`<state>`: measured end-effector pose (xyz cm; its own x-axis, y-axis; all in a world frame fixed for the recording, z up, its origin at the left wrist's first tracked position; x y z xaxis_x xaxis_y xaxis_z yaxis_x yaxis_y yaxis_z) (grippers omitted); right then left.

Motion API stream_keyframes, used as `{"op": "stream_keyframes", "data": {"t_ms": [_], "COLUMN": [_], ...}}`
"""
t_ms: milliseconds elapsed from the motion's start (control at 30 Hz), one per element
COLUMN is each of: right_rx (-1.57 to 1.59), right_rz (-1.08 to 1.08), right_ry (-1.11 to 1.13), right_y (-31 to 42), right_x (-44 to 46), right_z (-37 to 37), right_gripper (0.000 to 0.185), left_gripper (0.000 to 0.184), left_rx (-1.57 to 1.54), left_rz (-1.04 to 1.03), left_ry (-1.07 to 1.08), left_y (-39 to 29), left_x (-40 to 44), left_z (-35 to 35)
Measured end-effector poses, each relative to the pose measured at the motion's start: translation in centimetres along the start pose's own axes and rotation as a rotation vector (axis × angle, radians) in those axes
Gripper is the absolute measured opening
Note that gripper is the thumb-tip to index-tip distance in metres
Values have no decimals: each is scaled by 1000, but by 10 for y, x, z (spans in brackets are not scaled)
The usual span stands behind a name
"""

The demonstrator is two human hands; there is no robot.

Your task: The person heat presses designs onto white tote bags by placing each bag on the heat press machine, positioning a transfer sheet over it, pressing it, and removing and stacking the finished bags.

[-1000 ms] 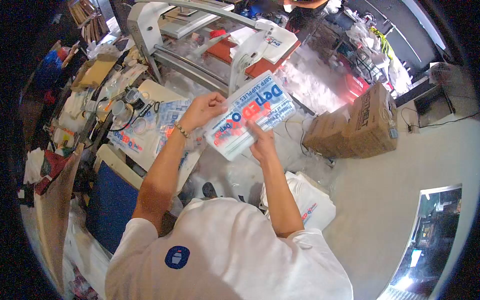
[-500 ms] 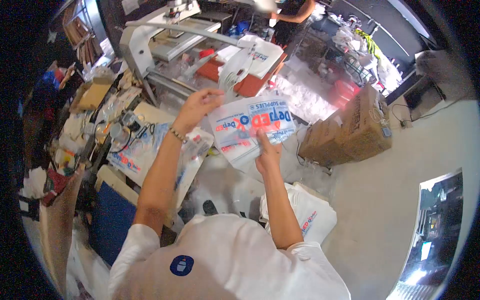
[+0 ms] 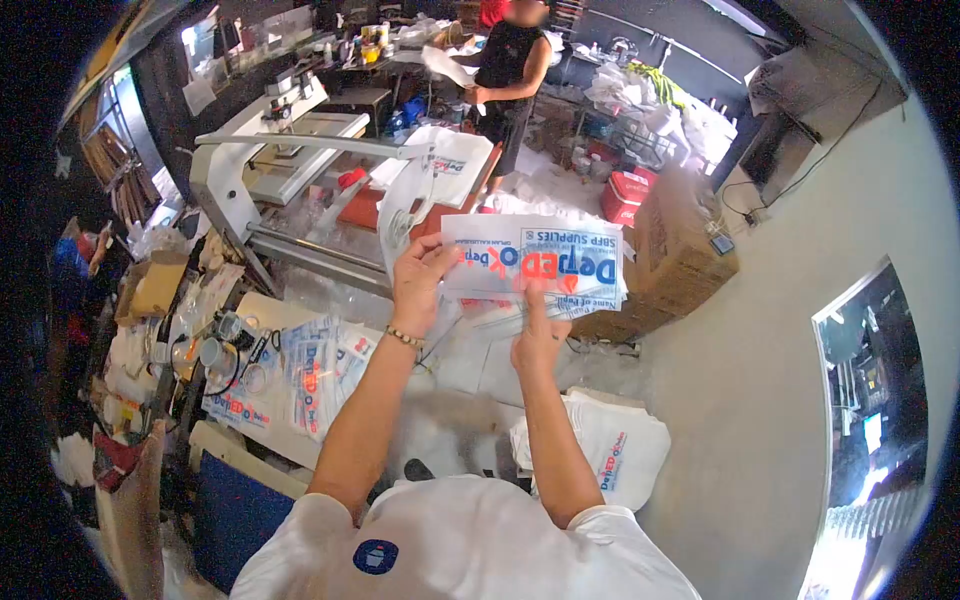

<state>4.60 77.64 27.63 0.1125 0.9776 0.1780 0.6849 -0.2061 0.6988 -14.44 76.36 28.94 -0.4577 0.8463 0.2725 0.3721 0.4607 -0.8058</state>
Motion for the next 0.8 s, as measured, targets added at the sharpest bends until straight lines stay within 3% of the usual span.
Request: {"op": "stream_keyframes", "data": {"t_ms": [167,533,800], "right_rx": [5,9,39], "right_rz": [66,126,122], "right_ry": [-81,-34,-41], "right_y": [12,30,32], "right_x": [1,0,0], "right_z": [15,13,7], "right_gripper": [37,41,46], "left_gripper": [26,25,33], "left_rx": [-137,174,110], "left_rz": [-22,-109,-134], "left_ry": [41,-8,113], "left_y": [-1,-10,-32], "left_x": [3,7,10], "left_z": [-27,-34,-37]}}
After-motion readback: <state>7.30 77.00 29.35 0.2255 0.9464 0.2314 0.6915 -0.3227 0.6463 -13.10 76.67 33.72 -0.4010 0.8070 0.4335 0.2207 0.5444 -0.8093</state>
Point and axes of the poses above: each hand's wrist, its own x-axis towards the middle knuckle, its own z-axis out of the back of the hand, y = z × x, the point moved 5 cm from there along x, towards the middle knuckle, and after that the axes turned 1 degree about x, right-handed, at the moved point
